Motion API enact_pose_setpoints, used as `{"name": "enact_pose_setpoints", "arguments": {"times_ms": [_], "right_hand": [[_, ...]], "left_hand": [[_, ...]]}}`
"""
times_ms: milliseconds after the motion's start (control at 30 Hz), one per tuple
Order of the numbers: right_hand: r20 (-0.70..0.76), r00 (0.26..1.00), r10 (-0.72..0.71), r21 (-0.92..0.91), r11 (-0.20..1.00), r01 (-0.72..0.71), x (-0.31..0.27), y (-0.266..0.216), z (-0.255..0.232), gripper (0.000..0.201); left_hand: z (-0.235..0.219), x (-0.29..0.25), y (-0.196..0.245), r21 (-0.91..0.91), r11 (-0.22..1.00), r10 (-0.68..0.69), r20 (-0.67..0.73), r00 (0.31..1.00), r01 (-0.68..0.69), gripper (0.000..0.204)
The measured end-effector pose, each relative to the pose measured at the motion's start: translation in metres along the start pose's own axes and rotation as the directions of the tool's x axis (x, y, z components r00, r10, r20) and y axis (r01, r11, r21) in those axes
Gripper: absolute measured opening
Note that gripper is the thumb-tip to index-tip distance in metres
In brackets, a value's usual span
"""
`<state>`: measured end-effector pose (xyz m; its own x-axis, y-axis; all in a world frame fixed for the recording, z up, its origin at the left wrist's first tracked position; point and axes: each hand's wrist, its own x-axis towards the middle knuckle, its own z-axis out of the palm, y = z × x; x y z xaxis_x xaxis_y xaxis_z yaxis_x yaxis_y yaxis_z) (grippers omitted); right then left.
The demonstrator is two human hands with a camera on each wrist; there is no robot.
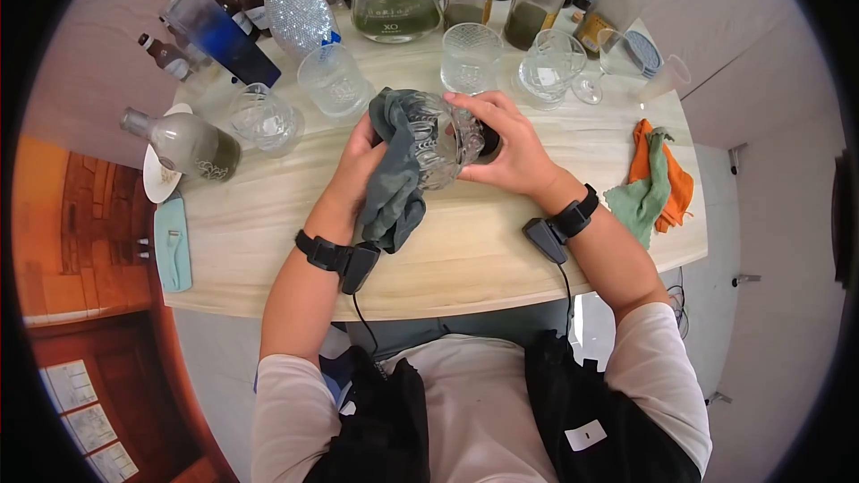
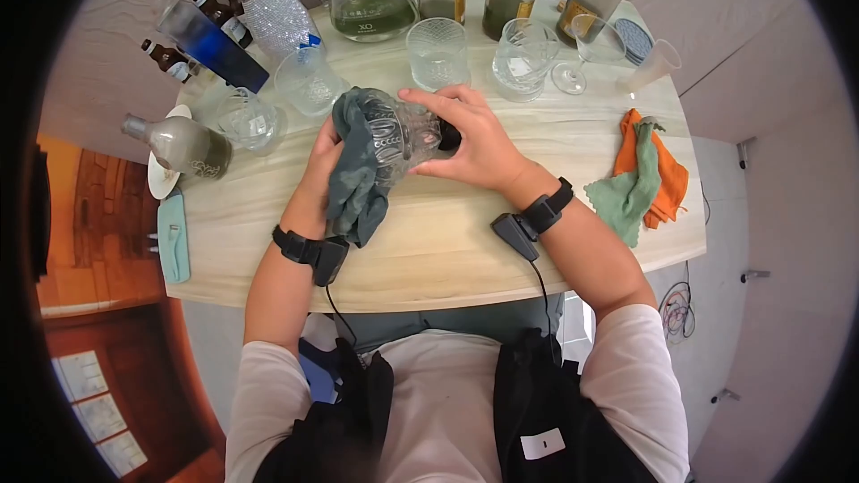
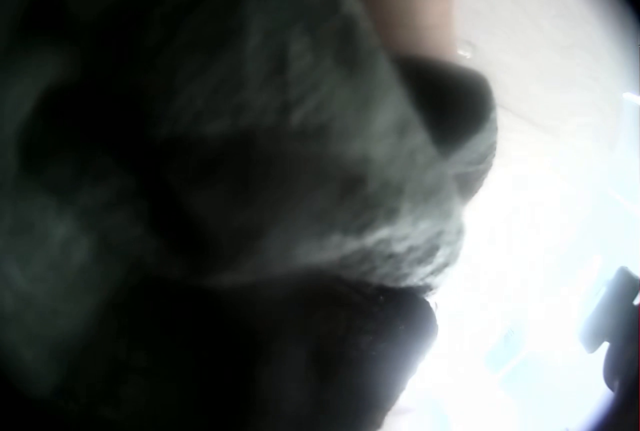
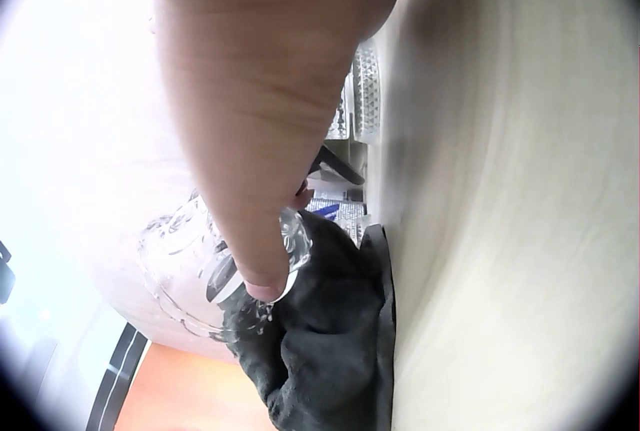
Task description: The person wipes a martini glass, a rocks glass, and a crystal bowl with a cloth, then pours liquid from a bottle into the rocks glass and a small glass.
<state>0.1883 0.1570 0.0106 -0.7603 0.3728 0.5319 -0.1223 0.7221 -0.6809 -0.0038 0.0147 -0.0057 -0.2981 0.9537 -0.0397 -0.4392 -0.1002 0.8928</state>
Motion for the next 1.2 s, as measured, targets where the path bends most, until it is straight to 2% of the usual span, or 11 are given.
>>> {"name": "enact_pose_setpoints", "arguments": {"times_ms": [233, 300, 467, 567, 667, 733, 867, 933, 1067, 1133, 1200], "right_hand": [[0.020, 0.999, -0.032, 0.105, 0.994, 0.030, -0.001, 0.006, 0.004, 0.073], [0.023, 1.000, 0.016, 0.207, 0.978, -0.021, -0.003, 0.010, 0.008, 0.073], [0.046, 0.997, 0.057, 0.268, 0.961, -0.067, -0.006, 0.015, 0.011, 0.073], [0.043, 0.997, 0.057, 0.247, 0.967, -0.066, -0.007, 0.017, 0.010, 0.073], [0.033, 0.996, 0.088, 0.235, 0.967, -0.093, -0.006, 0.011, 0.007, 0.074], [0.019, 0.993, 0.119, 0.246, 0.962, -0.120, -0.003, 0.004, 0.003, 0.075], [-0.031, 0.997, 0.067, 0.102, 0.993, -0.063, 0.000, 0.001, 0.001, 0.076], [-0.049, 0.998, 0.029, 0.073, 0.997, -0.025, 0.001, 0.003, 0.001, 0.076], [-0.035, 0.997, -0.062, -0.037, 0.997, 0.061, 0.000, 0.004, -0.001, 0.077], [-0.025, 0.997, -0.077, -0.070, 0.995, 0.075, 0.000, 0.004, -0.001, 0.078], [-0.028, 0.998, -0.049, -0.053, 0.997, 0.048, -0.001, 0.004, 0.000, 0.079]], "left_hand": [[-0.006, 0.001, -0.003, 0.022, 0.997, 0.076, 0.001, 0.997, -0.076, 0.050], [-0.008, 0.000, -0.004, 0.020, 0.995, 0.093, 0.013, 0.996, -0.093, 0.051], [-0.013, 0.001, -0.005, 0.027, 0.991, 0.129, 0.062, 0.990, -0.131, 0.054], [-0.012, 0.000, -0.004, 0.027, 0.991, 0.133, 0.040, 0.990, -0.134, 0.057], [-0.012, 0.001, -0.006, -0.010, 0.988, 0.154, -0.067, 0.986, -0.155, 0.054], [-0.010, 0.003, -0.007, 0.057, 0.954, 0.299, -0.179, 0.937, -0.294, 0.048], [-0.003, 0.004, -0.006, 0.246, 0.894, 0.427, -0.212, 0.879, -0.375, 0.045], [-0.001, 0.003, -0.007, 0.355, 0.824, 0.504, -0.103, 0.858, -0.441, 0.044], [-0.003, -0.001, 0.000, 0.474, 0.778, 0.482, -0.028, 0.876, -0.413, 0.035], [-0.002, -0.001, 0.012, 0.764, 0.409, 0.472, 0.291, 0.832, -0.499, 0.026], [-0.001, 0.002, 0.015, 0.771, 0.358, 0.437, 0.361, 0.824, -0.527, 0.022]]}}
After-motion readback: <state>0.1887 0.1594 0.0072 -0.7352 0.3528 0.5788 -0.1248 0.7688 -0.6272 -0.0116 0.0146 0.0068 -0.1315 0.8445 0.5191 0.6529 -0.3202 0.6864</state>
